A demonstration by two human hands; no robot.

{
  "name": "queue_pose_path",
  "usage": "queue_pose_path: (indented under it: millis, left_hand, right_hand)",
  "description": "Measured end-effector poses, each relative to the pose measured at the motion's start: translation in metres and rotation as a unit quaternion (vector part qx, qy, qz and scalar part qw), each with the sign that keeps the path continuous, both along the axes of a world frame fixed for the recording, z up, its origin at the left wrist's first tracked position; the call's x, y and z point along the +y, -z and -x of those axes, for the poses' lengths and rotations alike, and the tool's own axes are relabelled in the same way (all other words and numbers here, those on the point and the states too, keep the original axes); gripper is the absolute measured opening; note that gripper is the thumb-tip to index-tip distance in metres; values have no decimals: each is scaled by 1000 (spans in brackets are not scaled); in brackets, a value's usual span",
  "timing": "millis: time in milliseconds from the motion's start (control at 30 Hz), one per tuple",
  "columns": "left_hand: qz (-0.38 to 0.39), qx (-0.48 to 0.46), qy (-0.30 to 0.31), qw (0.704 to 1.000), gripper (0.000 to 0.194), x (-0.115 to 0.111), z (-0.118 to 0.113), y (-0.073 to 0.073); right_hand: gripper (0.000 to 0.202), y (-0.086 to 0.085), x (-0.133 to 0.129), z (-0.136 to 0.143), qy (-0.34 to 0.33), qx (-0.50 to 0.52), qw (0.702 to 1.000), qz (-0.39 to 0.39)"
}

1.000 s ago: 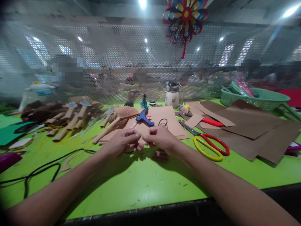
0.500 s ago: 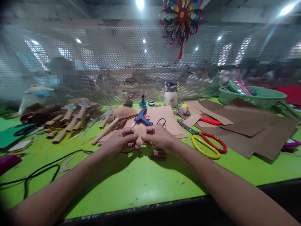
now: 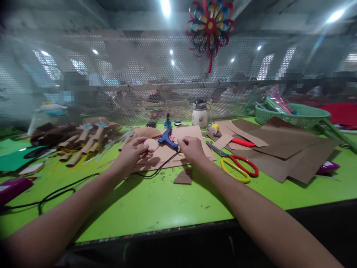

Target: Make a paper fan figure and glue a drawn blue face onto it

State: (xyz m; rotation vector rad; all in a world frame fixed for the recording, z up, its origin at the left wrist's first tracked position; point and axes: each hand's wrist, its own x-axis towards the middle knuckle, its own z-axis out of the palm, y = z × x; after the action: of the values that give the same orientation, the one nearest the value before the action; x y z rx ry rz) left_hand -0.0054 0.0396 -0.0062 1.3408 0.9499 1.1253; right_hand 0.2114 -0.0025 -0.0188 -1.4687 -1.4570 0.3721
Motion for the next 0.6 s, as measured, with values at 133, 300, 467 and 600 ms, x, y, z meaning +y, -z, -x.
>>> queue_pose_path:
  millis: [133,300,467,600]
  left_hand:
    - [-7,-10,-46,999,27,19,8,-14]
    - [-34,-3,-56,998,29,26,10,-52]
    - [-38,85,59,994,25,-18,-9,-51]
    - [-21,203,137,969,35,-63,-15,-9]
  right_hand:
    - [26,7,10,-9,25,-27,999,26]
    - [24,13,19,-18,38,-40,997,51]
    - [27,19,28,-32,56,-57,995,51]
    - [29,26,37,-45,64,-77,993,69]
